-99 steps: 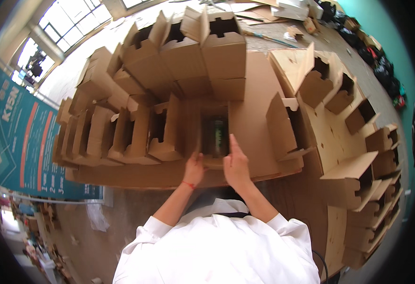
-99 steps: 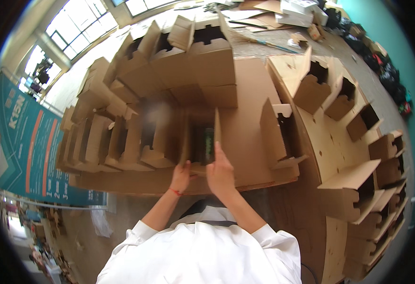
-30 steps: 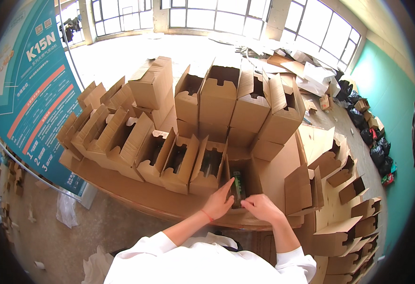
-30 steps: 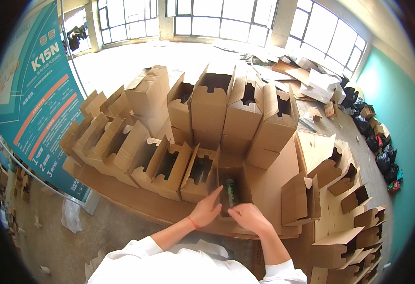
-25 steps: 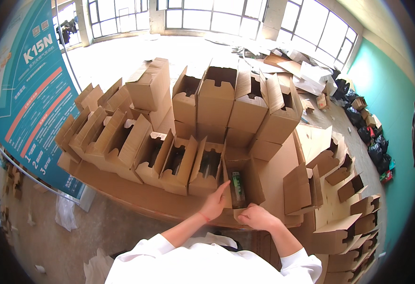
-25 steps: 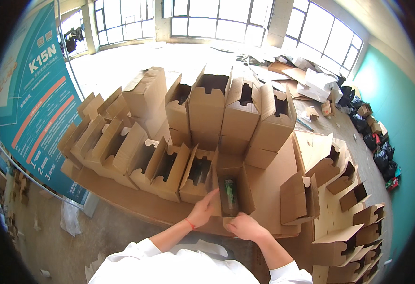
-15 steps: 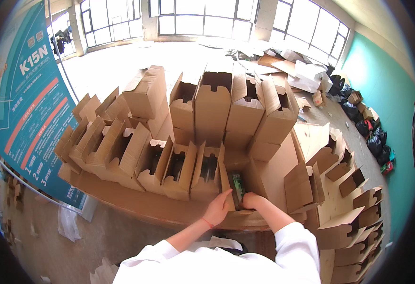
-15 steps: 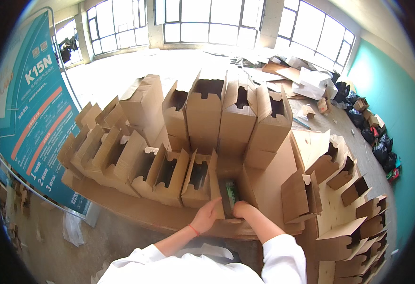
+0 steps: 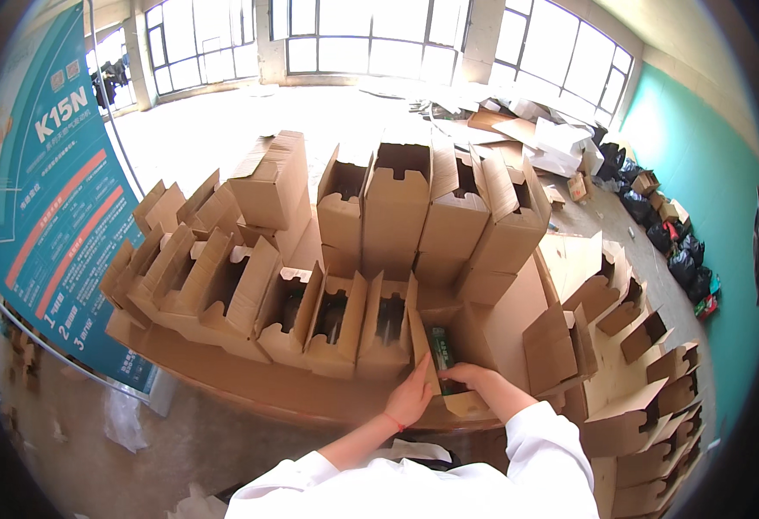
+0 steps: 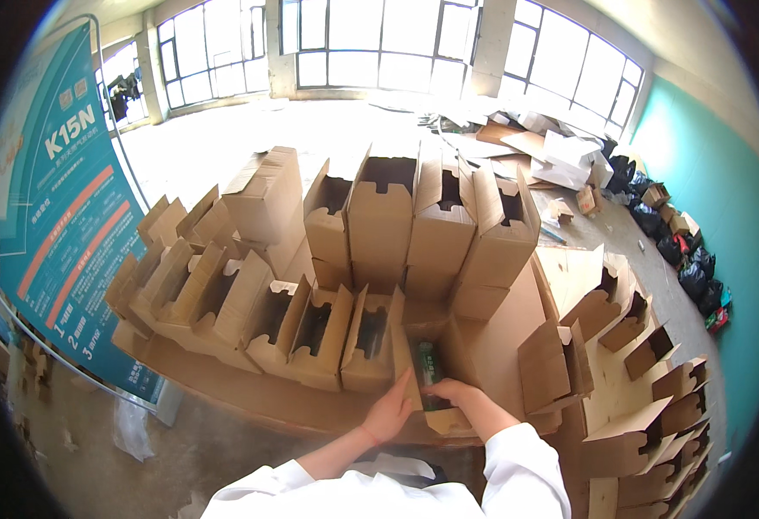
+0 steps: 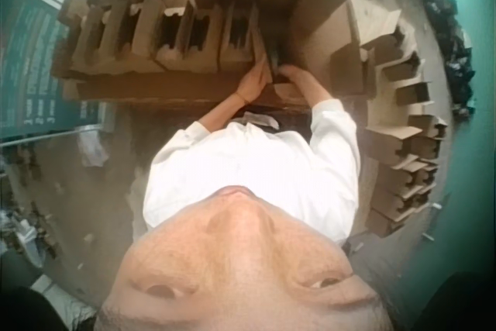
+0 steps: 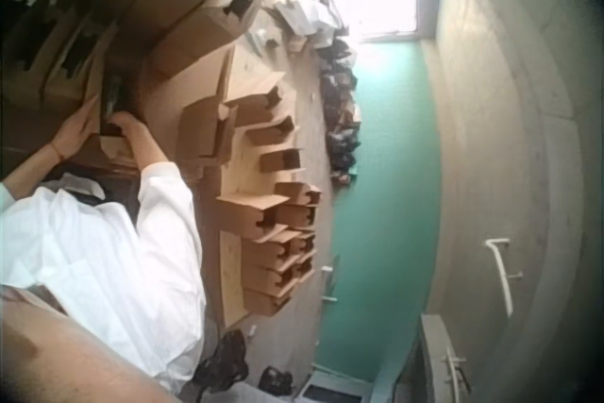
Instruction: The person places plastic bottles into individual cardboard inserts arranged on a table, handling one bottle at a time and sliding it into the designated slot within each insert.
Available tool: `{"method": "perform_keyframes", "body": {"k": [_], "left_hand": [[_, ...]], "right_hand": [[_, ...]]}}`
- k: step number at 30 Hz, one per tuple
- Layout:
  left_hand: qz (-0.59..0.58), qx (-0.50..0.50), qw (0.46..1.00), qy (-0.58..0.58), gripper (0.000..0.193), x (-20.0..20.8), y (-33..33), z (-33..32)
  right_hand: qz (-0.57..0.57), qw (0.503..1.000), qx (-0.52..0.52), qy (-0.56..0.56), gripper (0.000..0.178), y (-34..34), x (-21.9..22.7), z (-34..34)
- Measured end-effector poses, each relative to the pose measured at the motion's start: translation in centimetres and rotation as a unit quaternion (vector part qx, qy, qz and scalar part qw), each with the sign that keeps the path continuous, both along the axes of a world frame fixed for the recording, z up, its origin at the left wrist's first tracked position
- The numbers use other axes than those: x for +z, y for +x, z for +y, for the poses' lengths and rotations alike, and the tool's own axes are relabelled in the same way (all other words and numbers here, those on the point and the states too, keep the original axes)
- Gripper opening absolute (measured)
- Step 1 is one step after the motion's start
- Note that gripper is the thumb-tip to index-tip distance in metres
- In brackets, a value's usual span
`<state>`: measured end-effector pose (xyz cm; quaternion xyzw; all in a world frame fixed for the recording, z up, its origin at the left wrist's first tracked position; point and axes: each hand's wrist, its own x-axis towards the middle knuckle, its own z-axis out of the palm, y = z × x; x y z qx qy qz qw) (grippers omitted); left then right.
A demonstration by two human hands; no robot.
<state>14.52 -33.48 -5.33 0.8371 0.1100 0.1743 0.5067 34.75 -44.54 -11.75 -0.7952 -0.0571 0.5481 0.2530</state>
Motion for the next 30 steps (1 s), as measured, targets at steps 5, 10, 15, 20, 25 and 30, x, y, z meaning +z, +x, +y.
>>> {"method": "perform_keyframes", "body": {"k": [5, 10, 15, 20, 25, 30], "left_hand": [[0.077, -0.001, 0.997, 0.002, 0.071, 1.5, 0.1, 0.9], [0.209, 0.022, 0.977, 0.027, 0.071, 5.6, 1.5, 1.7], [-0.014, 0.076, 0.976, 0.201, 0.063, 4.2, 1.7, 1.3], [-0.151, -0.038, 0.969, 0.191, 0.044, 11.9, 6.3, -4.9], [-0.015, -0.246, 0.951, 0.186, 0.046, 10.0, 13.7, -15.5], [-0.012, -0.259, 0.944, 0.206, 0.037, 7.2, 18.6, -20.4]], "right_hand": [[0.062, 0.967, -0.197, 0.149, 0.041, -4.4, 6.6, 1.2], [0.112, 0.934, -0.214, 0.263, 0.037, -5.8, 14.9, -0.2], [0.148, 0.855, -0.216, 0.448, 0.049, -6.3, 22.3, -7.5], [-0.036, 0.812, -0.293, 0.503, 0.061, -4.5, 26.0, -15.2], [-0.241, 0.834, -0.302, 0.394, 0.061, -0.6, 26.6, -22.5], [-0.352, 0.889, -0.221, 0.193, 0.067, 2.4, 23.8, -26.1]]}}
